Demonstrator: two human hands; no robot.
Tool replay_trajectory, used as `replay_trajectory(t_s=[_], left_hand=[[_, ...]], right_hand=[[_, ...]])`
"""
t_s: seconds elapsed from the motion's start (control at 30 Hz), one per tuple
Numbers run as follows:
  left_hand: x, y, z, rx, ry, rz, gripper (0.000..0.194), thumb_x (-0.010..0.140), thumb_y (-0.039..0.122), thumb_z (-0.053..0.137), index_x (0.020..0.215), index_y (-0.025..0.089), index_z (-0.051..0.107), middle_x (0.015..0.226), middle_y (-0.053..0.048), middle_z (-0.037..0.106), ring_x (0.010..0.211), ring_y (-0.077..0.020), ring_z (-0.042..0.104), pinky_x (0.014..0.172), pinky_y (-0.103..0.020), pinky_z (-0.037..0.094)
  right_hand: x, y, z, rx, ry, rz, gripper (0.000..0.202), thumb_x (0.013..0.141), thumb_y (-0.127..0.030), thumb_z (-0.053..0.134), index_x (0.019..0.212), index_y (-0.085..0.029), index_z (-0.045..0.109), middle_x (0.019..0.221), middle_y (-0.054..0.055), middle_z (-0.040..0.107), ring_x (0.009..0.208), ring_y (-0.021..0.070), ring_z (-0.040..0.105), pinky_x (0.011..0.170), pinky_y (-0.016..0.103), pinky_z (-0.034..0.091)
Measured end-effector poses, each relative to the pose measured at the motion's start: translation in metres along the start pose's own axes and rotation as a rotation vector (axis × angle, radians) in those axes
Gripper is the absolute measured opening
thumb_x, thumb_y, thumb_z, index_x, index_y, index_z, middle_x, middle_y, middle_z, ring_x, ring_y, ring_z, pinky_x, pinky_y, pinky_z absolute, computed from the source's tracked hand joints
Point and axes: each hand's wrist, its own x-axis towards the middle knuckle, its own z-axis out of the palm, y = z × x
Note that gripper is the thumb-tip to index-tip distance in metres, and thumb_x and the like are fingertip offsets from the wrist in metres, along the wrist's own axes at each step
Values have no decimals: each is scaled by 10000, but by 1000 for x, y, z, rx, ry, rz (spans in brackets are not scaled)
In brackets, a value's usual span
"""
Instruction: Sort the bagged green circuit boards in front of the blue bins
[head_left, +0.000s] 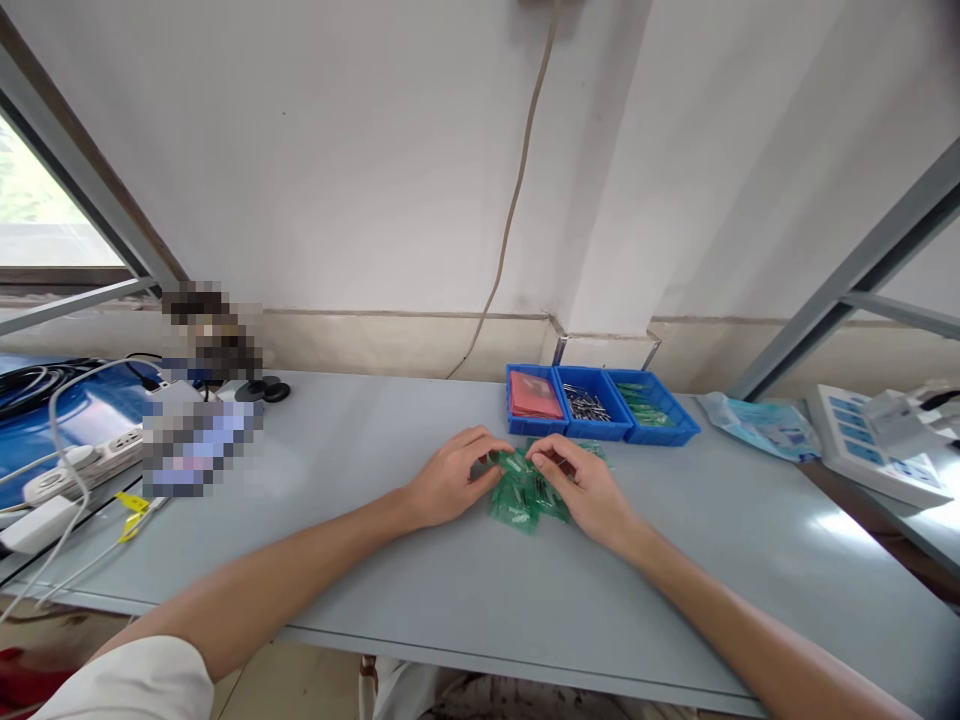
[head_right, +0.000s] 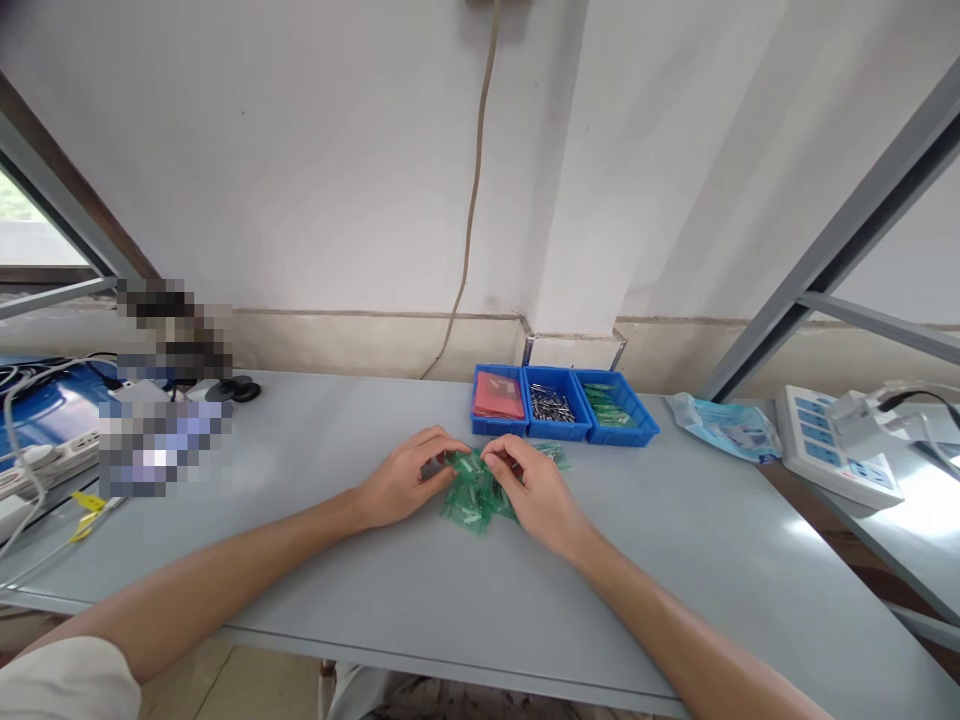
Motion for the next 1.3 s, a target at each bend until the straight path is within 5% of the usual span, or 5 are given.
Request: replay_trajectory(t_s=[0.47,0.63,0.83,1.3], left_hand=[[0,-1,-1,-7,1,-17,246,1052,316,564,1245,238,694,1078,-69,679,964,-205,612,813,-314,518],[3,0,-2,-38,23,-97,258,1078,379,527,1066,209,720,915,-40,669,862,-186,581,751,-297,468],[5,3,-3,-47,41,-170,412,1070,456,506,763,187,558,751,7,526,709,-150,457,665,-275,395],[4,-1,1,-248,-12,-268,465,1052,529,512,763,170,572,736,14,580,677,-133,475,625,-251,363]], right_hand=[[0,1,0,-17,15,16,314,1073,-491,476,1000,-261,676,861,-1,663,737,180,558,648,294,431],[-1,0,0,4,5,28,367,1075,-543,456,1011,-251,669,872,11,658,732,179,547,642,300,439],[-1,4,1,19,19,15,335,1054,-553,499,1079,-255,650,883,22,659,770,199,583,662,316,477],[0,10,2,-35,32,-23,255,1061,-470,503,1102,-262,645,1004,41,673,881,216,627,709,325,490]])
